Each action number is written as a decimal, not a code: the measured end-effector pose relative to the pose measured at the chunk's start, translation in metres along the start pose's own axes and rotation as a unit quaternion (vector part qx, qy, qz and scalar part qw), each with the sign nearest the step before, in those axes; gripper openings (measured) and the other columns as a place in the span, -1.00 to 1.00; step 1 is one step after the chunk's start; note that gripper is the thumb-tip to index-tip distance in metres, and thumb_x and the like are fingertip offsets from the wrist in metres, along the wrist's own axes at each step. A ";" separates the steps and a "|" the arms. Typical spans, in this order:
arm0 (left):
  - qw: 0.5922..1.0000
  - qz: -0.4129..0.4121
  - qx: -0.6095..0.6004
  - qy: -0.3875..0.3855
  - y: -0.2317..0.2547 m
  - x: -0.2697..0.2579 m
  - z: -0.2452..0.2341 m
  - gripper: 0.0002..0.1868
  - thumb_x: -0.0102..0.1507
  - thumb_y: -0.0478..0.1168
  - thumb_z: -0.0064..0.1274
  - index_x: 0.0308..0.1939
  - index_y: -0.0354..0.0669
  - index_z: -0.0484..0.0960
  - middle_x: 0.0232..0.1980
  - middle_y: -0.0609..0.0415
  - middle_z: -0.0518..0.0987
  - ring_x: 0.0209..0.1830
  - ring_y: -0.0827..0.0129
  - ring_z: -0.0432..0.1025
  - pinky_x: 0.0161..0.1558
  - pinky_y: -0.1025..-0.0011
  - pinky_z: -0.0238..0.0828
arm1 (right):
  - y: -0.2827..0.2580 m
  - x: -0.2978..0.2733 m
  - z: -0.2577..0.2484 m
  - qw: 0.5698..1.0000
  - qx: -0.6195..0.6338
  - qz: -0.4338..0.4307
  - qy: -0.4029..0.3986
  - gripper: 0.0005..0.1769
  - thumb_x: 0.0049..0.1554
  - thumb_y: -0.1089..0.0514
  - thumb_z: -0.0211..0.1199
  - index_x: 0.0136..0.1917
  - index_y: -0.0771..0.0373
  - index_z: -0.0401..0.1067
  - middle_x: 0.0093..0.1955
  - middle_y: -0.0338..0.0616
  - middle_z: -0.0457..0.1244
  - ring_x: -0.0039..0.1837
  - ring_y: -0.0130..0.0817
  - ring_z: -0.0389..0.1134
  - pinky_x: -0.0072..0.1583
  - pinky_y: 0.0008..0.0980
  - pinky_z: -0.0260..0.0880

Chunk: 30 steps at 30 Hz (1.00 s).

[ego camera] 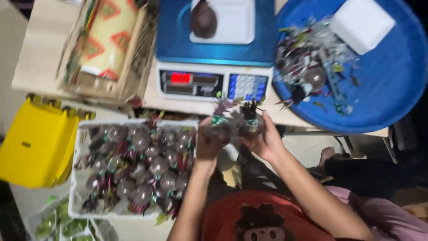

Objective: Weighing individual beetroots on a digital scale and wrapping them in plastic film for packaging.

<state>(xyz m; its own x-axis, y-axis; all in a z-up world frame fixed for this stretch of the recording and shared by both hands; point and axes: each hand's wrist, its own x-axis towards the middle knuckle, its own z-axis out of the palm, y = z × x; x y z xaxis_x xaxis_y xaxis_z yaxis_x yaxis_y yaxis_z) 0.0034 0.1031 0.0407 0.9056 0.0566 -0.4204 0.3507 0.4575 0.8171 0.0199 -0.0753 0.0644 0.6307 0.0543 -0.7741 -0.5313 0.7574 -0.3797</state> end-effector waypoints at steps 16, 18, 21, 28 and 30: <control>0.863 0.140 0.486 -0.012 -0.053 0.162 0.291 -0.12 0.15 0.27 0.24 0.37 -0.06 0.27 0.18 -0.26 0.56 0.18 -0.18 0.51 0.17 -0.05 0.48 | -0.195 0.006 -0.083 0.967 0.151 -0.177 -0.107 -0.45 0.13 -0.23 0.14 0.19 0.19 0.47 0.22 0.08 0.38 0.28 0.12 0.39 0.38 0.14 0.36; 0.824 0.198 0.530 0.020 -0.070 0.180 0.304 -0.13 0.14 0.20 0.29 0.37 -0.11 0.27 0.13 -0.25 0.52 0.15 -0.20 0.50 0.14 -0.06 0.49 | -0.206 0.016 -0.093 0.970 0.130 -0.179 -0.102 -0.42 0.12 -0.25 0.17 0.18 0.22 0.46 0.19 0.09 0.38 0.24 0.11 0.40 0.38 0.10 0.38; 0.791 0.220 0.571 -0.005 -0.077 0.189 0.303 -0.08 0.13 0.19 0.32 0.39 -0.13 0.26 0.12 -0.24 0.50 0.14 -0.22 0.49 0.12 -0.03 0.51 | -0.225 0.014 -0.096 0.975 0.085 -0.177 -0.101 -0.34 0.07 -0.32 0.20 0.19 0.23 0.46 0.20 0.14 0.37 0.26 0.12 0.40 0.42 0.10 0.33; 0.830 0.152 0.529 -0.093 -0.022 0.147 0.297 -0.08 0.17 0.00 0.24 0.51 -0.19 0.16 0.29 -0.47 0.36 0.31 -0.53 0.28 0.25 -0.27 0.33 | -0.240 0.072 -0.131 0.969 0.050 -0.186 -0.153 -0.65 0.21 -0.21 0.26 0.10 0.02 0.53 0.07 -0.16 0.43 -0.01 -0.19 0.47 0.25 0.04 0.49; 0.817 0.153 0.547 -0.098 -0.023 0.136 0.295 -0.10 0.21 -0.12 0.17 0.58 -0.09 0.10 0.39 -0.39 0.25 0.40 -0.46 0.20 0.28 -0.25 0.32 | -0.243 0.050 -0.102 0.956 0.027 -0.238 -0.169 -0.74 0.13 0.18 0.34 0.10 0.00 0.45 0.01 -0.12 0.41 0.06 -0.06 0.47 0.21 0.18 0.48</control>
<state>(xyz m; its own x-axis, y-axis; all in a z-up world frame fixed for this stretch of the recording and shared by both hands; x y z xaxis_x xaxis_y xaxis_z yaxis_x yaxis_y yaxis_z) 0.1892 -0.1618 0.0810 0.9740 -0.1729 -0.1461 0.0063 -0.6246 0.7809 0.1229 -0.3233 0.0661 0.9453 -0.1055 -0.3086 -0.1139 0.7797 -0.6157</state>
